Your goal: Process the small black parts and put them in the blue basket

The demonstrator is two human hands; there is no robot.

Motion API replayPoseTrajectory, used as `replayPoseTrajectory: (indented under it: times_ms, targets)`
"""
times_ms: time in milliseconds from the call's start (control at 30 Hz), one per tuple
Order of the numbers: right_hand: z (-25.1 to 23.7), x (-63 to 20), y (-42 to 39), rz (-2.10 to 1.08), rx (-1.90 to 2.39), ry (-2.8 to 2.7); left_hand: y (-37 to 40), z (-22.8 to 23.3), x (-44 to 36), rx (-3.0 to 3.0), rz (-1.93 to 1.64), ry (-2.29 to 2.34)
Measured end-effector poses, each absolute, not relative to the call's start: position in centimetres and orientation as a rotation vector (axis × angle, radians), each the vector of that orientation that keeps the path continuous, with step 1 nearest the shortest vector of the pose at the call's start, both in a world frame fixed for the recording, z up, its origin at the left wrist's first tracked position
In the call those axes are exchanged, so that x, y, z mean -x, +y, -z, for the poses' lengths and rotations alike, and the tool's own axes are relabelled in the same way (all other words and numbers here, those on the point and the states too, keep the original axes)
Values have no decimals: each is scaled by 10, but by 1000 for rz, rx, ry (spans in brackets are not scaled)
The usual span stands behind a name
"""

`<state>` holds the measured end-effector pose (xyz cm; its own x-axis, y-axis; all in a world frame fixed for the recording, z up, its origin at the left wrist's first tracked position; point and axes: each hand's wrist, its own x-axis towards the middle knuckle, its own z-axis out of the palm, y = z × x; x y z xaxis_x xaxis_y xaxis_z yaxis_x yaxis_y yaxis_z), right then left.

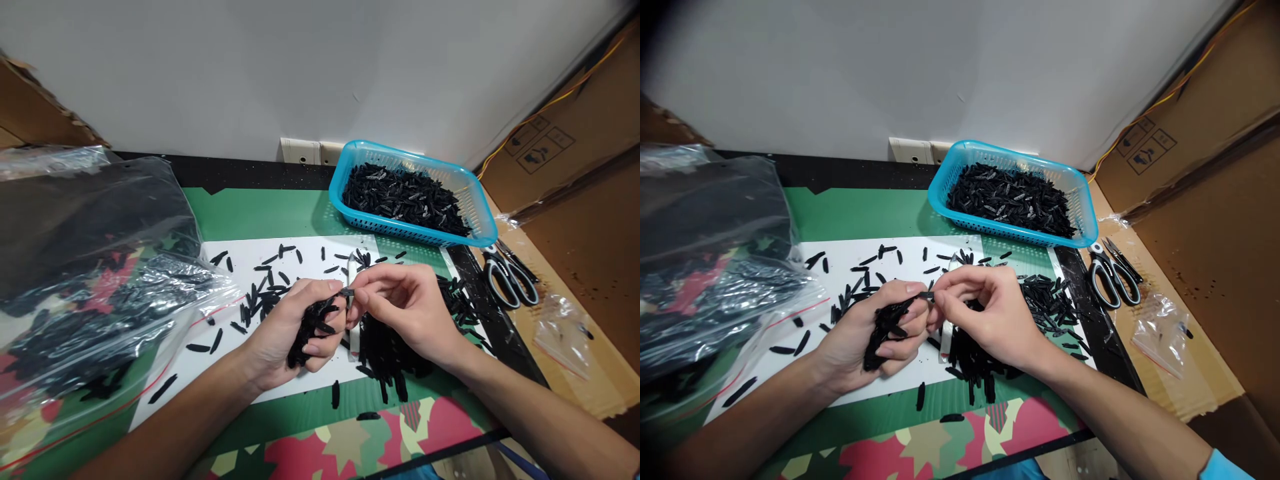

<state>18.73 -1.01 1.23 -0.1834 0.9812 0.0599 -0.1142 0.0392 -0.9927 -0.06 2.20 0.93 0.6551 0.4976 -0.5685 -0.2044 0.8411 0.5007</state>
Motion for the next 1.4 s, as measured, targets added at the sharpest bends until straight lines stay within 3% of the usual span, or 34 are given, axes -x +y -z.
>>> replayPoseTrajectory:
  times_ms: [133, 333, 567, 1100, 1400]
  targets:
    - [-14, -196, -9, -1120, 1077, -1415, 23, -11, 1, -356, -449, 705]
    - [-11, -202, -6, -217, 1194, -1900, 28, -16, 6, -208, -651, 565]
    - [4, -170, -27, 36, 761, -2320, 26, -17, 6, -192, -715, 565]
    - [10, -159, -34, 121, 752, -2315, 23, -20, 5, -157, -829, 607]
    - [-4, -171, -32, -246, 759, -1985, 32, -17, 13, -294, -801, 541]
